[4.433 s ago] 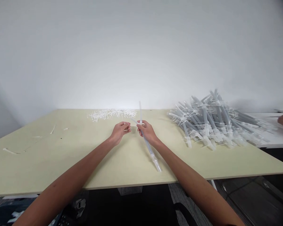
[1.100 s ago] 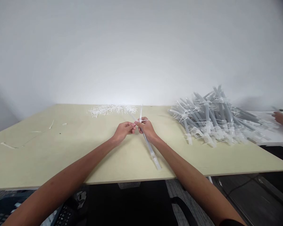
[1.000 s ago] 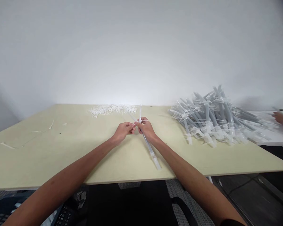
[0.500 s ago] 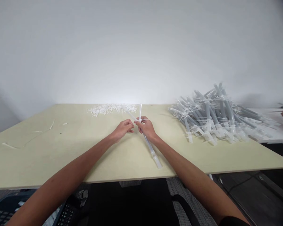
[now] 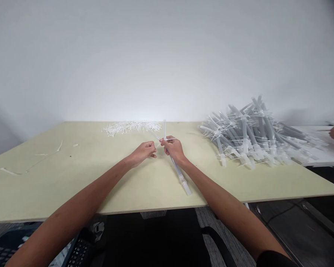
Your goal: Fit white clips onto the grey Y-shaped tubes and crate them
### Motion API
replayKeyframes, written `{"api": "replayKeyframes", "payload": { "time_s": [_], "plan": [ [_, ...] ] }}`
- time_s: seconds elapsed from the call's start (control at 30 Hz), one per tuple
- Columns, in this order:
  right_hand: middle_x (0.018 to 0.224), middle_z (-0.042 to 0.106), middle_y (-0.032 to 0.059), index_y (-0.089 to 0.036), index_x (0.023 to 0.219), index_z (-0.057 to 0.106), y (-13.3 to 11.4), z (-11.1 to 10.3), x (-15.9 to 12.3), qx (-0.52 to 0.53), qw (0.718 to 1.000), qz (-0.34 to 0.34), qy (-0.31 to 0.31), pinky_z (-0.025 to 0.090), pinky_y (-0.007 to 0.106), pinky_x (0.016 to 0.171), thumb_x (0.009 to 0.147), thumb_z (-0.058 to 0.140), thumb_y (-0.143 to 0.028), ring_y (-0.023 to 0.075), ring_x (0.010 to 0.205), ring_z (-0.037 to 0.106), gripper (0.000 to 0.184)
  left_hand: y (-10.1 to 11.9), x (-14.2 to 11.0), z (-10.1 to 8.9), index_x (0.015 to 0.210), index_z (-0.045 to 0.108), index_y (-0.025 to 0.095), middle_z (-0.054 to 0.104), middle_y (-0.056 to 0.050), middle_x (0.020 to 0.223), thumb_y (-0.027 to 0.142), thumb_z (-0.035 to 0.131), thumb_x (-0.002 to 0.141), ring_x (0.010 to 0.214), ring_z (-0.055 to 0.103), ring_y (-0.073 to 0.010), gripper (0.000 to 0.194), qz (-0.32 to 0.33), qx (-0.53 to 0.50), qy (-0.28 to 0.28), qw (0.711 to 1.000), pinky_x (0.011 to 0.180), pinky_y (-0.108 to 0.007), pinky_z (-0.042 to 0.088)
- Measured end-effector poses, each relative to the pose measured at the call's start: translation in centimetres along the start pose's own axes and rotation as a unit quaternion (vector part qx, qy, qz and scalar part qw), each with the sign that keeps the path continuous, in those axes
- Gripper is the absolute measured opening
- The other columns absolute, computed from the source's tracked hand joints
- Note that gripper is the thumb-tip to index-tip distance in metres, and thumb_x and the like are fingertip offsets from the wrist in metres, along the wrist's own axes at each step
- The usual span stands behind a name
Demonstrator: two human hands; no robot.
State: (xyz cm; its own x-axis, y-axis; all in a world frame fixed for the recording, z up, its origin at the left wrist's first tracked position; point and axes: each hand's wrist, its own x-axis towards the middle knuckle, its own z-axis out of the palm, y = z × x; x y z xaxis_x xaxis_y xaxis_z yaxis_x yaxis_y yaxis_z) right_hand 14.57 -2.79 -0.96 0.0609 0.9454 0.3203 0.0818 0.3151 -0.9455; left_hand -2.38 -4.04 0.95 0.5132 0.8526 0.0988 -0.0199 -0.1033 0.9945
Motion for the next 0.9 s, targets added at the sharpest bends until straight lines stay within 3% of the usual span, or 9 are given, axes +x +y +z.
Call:
{"api": "replayKeyframes", "payload": {
  "time_s": [0.13, 0.3, 0.57, 0.73, 0.9],
  "plan": [
    [0.072, 0.062, 0.0037, -0.015, 0.076, 0.06, -0.7, -0.3, -0.1, 0.017, 1.0, 0.006, -0.011, 0.034, 0.022, 0.037, 0.077, 0.052, -0.049, 0.0067, 0.04, 0.046, 0.035, -0.6, 0.2, -0.3, 0.067, 0.052, 0.017, 0.042, 0.002, 0.061, 0.035, 0.055, 0.074, 0.06, 0.043, -0.0114, 0.02, -0.014, 0.009, 0.013, 1.0, 0.073, -0.035, 0.045],
    [0.067, 0.061, 0.0035, -0.014, 0.083, 0.064, -1.6, 0.0, -0.6, 0.02, 0.999, -0.017, -0.044, 0.038, 0.023, 0.042, 0.08, 0.049, -0.044, 0.0084, 0.042, 0.047, 0.033, -0.7, 0.7, -0.2, 0.086, 0.06, 0.015, 0.055, -0.006, 0.085, 0.047, 0.053, 0.077, 0.071, 0.051, -0.0147, 0.034, 0.011, -0.018, 0.042, 0.999, 0.072, -0.033, 0.045],
    [0.062, 0.06, 0.003, -0.014, 0.078, 0.066, -1.6, 0.7, -0.9, -0.007, 0.999, -0.007, -0.054, 0.038, 0.024, 0.043, 0.078, 0.053, -0.045, 0.0091, 0.041, 0.047, 0.034, -0.9, 1.3, 0.1, 0.078, 0.061, 0.014, 0.059, -0.006, 0.085, 0.045, 0.061, 0.073, 0.071, 0.051, -0.0124, 0.031, 0.052, -0.012, 0.096, 0.994, 0.074, -0.031, 0.042],
    [0.066, 0.061, 0.0052, -0.013, 0.073, 0.065, -1.6, 0.7, -0.8, 0.03, 0.998, 0.002, -0.056, 0.038, 0.024, 0.042, 0.078, 0.053, -0.045, 0.0088, 0.041, 0.046, 0.034, -1.3, 1.4, 0.6, 0.077, 0.063, 0.014, 0.061, -0.005, 0.083, 0.042, 0.061, 0.073, 0.067, 0.048, -0.0107, 0.028, 0.065, -0.008, 0.112, 0.992, 0.073, -0.029, 0.041],
    [0.057, 0.058, 0.0022, -0.012, 0.084, 0.065, -1.8, 0.7, -0.9, 0.093, 0.993, 0.032, -0.07, 0.037, 0.023, 0.043, 0.077, 0.054, -0.041, 0.009, 0.043, 0.045, 0.031, -1.4, 1.5, 1.0, 0.076, 0.062, 0.016, 0.062, -0.005, 0.085, 0.041, 0.06, 0.073, 0.069, 0.049, -0.0111, 0.026, 0.071, -0.011, 0.13, 0.989, 0.072, -0.028, 0.04]
  ]
}}
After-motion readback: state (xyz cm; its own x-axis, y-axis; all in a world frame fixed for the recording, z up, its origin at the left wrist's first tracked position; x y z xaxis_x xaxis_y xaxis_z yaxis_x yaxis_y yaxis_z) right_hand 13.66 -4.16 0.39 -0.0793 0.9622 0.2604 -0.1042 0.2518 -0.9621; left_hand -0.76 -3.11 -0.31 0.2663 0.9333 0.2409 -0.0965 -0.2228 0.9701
